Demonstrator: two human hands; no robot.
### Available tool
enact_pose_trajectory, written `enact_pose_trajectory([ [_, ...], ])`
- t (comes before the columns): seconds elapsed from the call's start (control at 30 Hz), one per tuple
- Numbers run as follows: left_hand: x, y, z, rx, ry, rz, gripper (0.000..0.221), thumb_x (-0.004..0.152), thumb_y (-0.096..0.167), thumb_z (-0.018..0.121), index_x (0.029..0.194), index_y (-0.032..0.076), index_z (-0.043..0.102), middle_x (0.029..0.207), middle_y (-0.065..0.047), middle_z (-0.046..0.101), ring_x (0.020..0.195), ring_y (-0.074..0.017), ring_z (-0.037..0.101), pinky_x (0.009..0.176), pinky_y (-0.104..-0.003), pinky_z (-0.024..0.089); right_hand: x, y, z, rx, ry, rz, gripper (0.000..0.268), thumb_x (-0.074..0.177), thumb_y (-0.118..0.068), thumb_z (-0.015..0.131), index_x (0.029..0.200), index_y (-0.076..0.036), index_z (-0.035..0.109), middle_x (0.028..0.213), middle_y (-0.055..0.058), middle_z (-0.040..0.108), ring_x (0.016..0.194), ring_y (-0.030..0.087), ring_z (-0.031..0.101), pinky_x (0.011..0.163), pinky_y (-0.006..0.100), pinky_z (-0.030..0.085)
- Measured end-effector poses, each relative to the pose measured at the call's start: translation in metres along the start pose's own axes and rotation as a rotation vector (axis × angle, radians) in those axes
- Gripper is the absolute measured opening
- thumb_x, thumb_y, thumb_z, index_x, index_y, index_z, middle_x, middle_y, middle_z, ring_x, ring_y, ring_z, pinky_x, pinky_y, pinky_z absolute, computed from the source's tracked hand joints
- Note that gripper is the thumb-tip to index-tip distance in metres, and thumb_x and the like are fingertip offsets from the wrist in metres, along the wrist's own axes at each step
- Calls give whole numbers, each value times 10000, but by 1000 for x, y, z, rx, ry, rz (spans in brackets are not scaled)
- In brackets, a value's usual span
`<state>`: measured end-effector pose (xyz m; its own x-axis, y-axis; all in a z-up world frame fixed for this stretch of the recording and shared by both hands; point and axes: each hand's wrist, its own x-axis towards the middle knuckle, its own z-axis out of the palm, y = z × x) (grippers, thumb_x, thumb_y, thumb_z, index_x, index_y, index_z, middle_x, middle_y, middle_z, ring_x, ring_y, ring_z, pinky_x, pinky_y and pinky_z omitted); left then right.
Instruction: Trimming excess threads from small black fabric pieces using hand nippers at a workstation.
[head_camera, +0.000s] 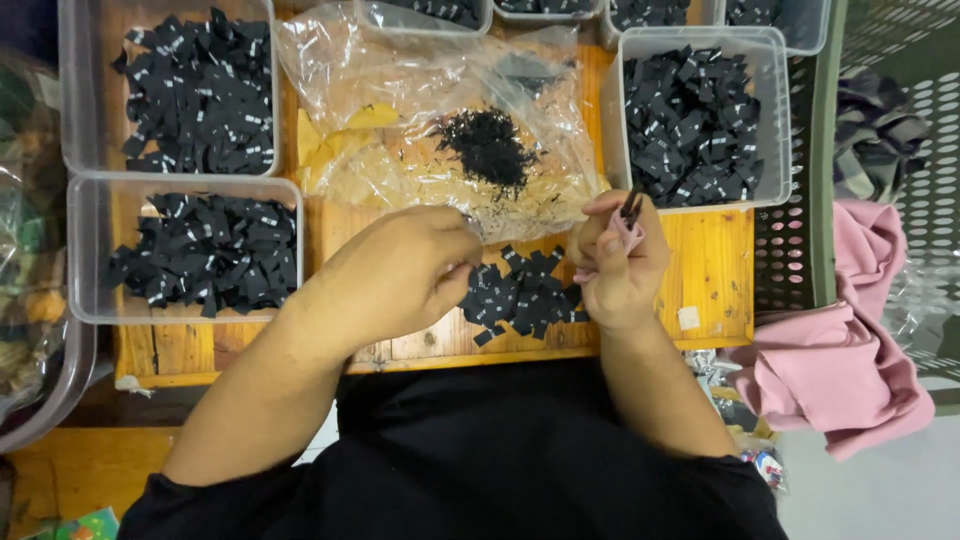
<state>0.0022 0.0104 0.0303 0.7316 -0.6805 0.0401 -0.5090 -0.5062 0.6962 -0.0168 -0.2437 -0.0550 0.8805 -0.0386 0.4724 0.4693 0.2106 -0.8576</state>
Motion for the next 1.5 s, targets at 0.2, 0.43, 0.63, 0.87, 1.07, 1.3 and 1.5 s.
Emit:
enact_pose_trajectory([
  [0.2, 1, 0, 7, -115, 256, 15, 72, 827, 141, 699, 872, 108, 744, 688, -91, 670, 720, -326, 692, 670, -384, 565, 1, 1, 0, -23, -12, 11, 387, 1069, -302, 519, 1073, 85, 520, 540, 0, 337, 353, 86, 345, 358, 213, 331],
  [0.43, 18, 24, 0, -204, 587, 9, 96, 821, 24, 742, 880, 93, 771, 666, -65, 696, 635, -232, 691, 593, -307, 554, -1, -3, 11, -49, -63, 137, 393, 1072, -311, 479, 1075, 78, 533, 544, 1, 387, 361, 82, 382, 394, 211, 370],
  [0.63, 37, 23, 14, -101, 842, 95, 116, 803, 41, 775, 833, 153, 764, 690, 39, 688, 615, -125, 667, 599, -208, 553, 18, -40, 40, -329, -38, 333, 125, 1007, -97, 563, 984, 9, 625, 527, 8, 477, 440, 108, 446, 454, 229, 399],
  [0.87, 35, 18, 19, -152, 894, 192, 136, 789, -12, 738, 781, 117, 693, 722, -24, 723, 523, -172, 595, 536, -253, 529, 39, -52, 54, -216, -66, 432, 92, 973, -50, 605, 982, 20, 664, 497, 30, 447, 439, 108, 438, 452, 236, 400],
  [1.07, 38, 26, 17, -275, 900, 209, 140, 788, -35, 780, 833, 94, 753, 765, -29, 747, 567, -152, 631, 579, -245, 559, 35, -46, 50, -260, -35, 437, 75, 935, -40, 673, 979, 13, 702, 482, 46, 490, 446, 107, 471, 469, 232, 422],
  [1.3, 33, 27, 12, -389, 805, 199, 152, 843, -68, 718, 904, 46, 798, 851, -122, 779, 704, -263, 744, 650, -311, 601, 26, -31, 40, -161, 26, 459, 65, 930, 3, 657, 979, 23, 695, 474, 55, 461, 420, 104, 443, 453, 225, 408],
  [1.5, 28, 25, 15, -409, 734, 197, 145, 868, -57, 702, 930, 32, 799, 918, -173, 776, 802, -330, 769, 694, -361, 611, 25, -27, 39, -134, 57, 454, 59, 934, 30, 651, 988, 44, 668, 463, 51, 447, 394, 107, 433, 434, 221, 397],
])
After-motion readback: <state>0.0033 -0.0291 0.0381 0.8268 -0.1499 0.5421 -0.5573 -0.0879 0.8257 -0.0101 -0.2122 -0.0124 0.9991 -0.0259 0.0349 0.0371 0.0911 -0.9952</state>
